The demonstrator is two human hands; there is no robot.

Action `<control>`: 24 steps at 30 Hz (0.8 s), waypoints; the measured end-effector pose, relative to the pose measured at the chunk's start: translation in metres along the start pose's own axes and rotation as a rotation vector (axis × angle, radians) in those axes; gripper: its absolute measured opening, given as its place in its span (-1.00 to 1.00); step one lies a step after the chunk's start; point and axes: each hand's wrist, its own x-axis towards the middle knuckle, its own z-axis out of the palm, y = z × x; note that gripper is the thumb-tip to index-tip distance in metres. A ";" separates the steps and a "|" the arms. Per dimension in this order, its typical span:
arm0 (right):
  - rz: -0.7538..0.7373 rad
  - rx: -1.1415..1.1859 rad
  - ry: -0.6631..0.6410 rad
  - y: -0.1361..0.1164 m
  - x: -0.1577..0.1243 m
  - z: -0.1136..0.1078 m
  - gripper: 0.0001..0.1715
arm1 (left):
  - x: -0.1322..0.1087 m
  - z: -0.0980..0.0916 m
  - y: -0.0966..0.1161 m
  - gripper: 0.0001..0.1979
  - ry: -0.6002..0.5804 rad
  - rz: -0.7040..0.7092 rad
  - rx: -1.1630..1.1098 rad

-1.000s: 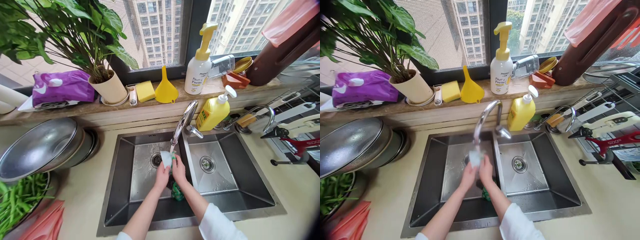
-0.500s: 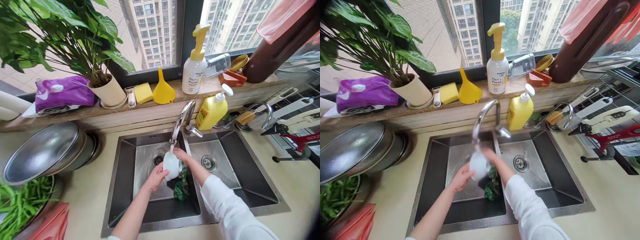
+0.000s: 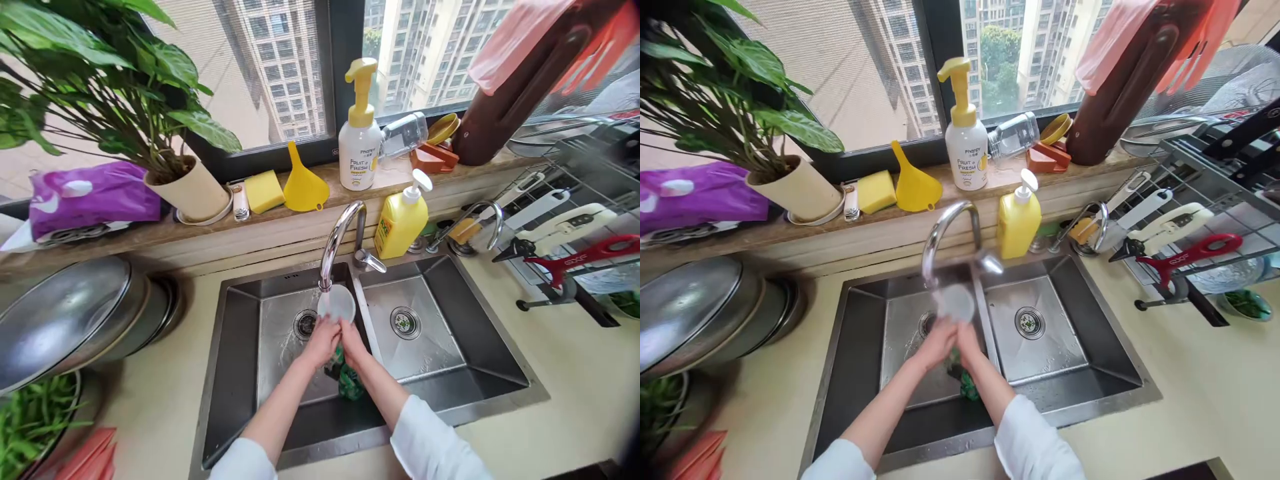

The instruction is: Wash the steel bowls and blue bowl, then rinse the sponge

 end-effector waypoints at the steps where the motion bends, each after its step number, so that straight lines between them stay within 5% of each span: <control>1: 0.000 -0.031 0.024 0.002 0.002 -0.003 -0.45 | -0.002 -0.005 -0.001 -0.63 0.065 -0.016 -0.020; 5: -0.024 -0.195 0.069 0.007 0.007 -0.014 -0.48 | -0.003 -0.010 -0.012 -0.54 0.318 -0.303 -0.313; 11: -0.333 -0.399 -0.003 -0.001 -0.003 -0.027 -0.41 | 0.007 0.011 -0.018 -0.79 0.214 -0.552 -0.556; 15: -0.601 -0.627 0.058 0.000 -0.022 -0.034 -0.32 | 0.005 0.007 -0.005 -0.84 0.160 -0.581 -0.630; 18: -0.651 -0.780 0.116 0.001 -0.046 -0.047 -0.24 | -0.005 -0.010 0.011 -0.83 0.052 -0.538 -0.642; 22: -0.962 -0.972 0.120 -0.003 -0.081 -0.074 -0.09 | -0.010 -0.039 0.020 -0.62 -0.177 -0.424 -0.649; 24: -1.001 -1.100 0.122 -0.007 -0.096 -0.088 -0.06 | -0.003 -0.047 0.019 -0.64 -0.205 -0.418 -0.665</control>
